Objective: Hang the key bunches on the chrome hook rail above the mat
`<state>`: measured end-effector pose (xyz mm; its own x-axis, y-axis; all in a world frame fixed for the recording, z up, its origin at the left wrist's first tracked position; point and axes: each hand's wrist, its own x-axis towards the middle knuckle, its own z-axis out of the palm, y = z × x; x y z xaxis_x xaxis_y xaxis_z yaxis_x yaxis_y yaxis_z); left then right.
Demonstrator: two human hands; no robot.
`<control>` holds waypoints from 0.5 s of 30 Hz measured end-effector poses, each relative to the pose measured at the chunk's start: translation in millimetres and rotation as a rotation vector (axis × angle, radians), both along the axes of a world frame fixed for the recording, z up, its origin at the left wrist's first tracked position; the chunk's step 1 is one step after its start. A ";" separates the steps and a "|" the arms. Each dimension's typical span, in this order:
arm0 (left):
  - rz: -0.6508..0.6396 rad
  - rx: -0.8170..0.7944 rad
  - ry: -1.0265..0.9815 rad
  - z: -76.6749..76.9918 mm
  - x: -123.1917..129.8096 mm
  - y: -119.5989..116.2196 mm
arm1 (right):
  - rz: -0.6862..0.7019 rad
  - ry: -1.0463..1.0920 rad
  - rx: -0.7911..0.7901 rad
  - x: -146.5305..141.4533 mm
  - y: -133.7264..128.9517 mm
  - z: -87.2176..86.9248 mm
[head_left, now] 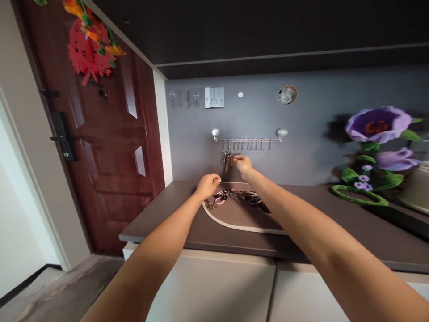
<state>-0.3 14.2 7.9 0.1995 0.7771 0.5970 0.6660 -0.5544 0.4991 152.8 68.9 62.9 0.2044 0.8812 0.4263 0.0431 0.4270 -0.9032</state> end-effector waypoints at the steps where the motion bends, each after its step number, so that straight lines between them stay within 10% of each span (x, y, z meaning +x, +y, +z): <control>1: -0.006 -0.003 0.005 -0.5 -0.3 0.7 | -0.019 -0.001 -0.019 -0.2 -4.5 -1.3; 15: -0.080 -0.004 0.273 -3.3 3.4 -2.7 | 0.117 -0.232 -0.031 18.9 -53.7 -45.4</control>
<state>3.1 11.5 4.7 0.4138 0.7543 0.5097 0.7301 -0.6094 0.3091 171.7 15.2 17.5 0.0000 0.9063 0.4226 0.2019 0.4139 -0.8877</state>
